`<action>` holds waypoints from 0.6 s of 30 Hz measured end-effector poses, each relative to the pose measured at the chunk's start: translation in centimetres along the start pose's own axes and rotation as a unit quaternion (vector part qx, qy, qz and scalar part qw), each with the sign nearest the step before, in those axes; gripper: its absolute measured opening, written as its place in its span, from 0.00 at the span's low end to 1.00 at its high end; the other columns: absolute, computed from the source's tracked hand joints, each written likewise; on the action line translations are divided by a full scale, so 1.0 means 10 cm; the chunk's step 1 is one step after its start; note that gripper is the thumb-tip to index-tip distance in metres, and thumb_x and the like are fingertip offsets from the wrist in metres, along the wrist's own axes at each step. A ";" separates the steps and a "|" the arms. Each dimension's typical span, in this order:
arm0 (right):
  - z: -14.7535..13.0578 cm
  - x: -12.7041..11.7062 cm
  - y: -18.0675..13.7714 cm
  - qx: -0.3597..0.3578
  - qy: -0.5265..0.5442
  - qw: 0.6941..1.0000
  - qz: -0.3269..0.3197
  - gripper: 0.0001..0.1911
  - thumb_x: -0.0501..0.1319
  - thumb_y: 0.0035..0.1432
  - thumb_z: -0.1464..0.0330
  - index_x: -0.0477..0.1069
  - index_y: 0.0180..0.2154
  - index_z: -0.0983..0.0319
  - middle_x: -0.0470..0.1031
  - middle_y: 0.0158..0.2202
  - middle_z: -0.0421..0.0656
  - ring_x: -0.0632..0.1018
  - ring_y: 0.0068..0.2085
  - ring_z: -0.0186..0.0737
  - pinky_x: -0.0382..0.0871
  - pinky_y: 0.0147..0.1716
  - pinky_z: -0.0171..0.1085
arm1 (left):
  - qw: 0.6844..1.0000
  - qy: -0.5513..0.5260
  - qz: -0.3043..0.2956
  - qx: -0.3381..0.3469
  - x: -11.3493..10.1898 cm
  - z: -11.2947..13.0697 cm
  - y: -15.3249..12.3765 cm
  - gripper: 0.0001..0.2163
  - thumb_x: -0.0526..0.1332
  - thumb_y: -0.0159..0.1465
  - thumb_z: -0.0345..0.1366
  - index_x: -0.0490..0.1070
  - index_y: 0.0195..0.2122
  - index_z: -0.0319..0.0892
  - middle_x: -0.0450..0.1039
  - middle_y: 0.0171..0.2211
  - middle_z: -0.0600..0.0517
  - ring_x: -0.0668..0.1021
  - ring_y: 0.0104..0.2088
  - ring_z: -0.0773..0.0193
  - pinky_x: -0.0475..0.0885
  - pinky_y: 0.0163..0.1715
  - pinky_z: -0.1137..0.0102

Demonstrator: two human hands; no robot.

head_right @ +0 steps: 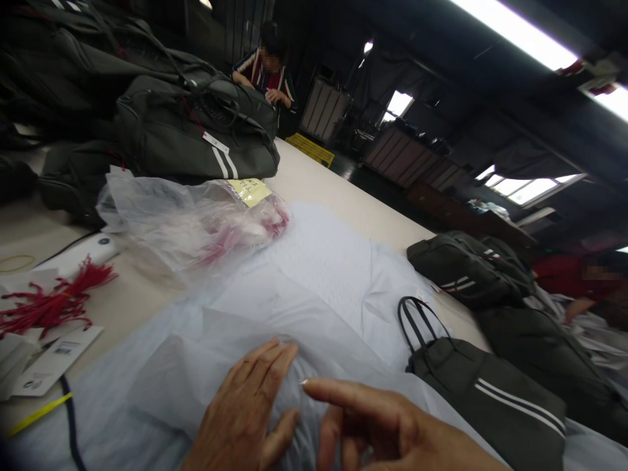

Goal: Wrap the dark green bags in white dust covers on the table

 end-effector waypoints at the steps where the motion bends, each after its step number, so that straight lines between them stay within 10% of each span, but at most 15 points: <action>1: 0.06 0.03 0.02 0.014 0.012 1.000 0.017 0.38 0.71 0.50 0.57 0.62 0.61 0.49 0.75 0.38 0.41 0.72 0.31 0.30 0.67 0.30 0.29 | 1.000 0.003 -0.002 0.003 0.00 0.00 0.00 0.20 0.55 0.62 0.38 0.69 0.55 0.39 0.77 0.49 0.54 0.75 0.52 0.62 0.69 0.50 0.67; 7: 0.21 0.10 0.17 0.039 0.048 0.994 0.093 0.49 0.66 0.54 0.52 0.43 0.68 0.52 0.76 0.34 0.42 0.62 0.18 0.23 0.49 0.14 0.25 | 1.000 0.021 -0.008 0.020 -0.04 -0.01 0.03 0.21 0.52 0.66 0.39 0.66 0.59 0.44 0.77 0.50 0.58 0.75 0.52 0.64 0.66 0.51 0.68; 18: 0.29 0.07 0.22 0.028 0.094 0.986 0.136 0.49 0.65 0.54 0.55 0.42 0.69 0.54 0.78 0.33 0.43 0.62 0.16 0.23 0.44 0.13 0.25 | 0.993 0.069 -0.022 0.095 0.01 -0.01 0.02 0.17 0.52 0.68 0.45 0.68 0.57 0.57 0.77 0.48 0.55 0.74 0.52 0.61 0.63 0.53 0.62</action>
Point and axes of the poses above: each hand's wrist, its own y-axis towards the middle knuckle, its own x-axis out of the palm, z = x × y, the point moved 5 cm from there along y, towards the middle knuckle
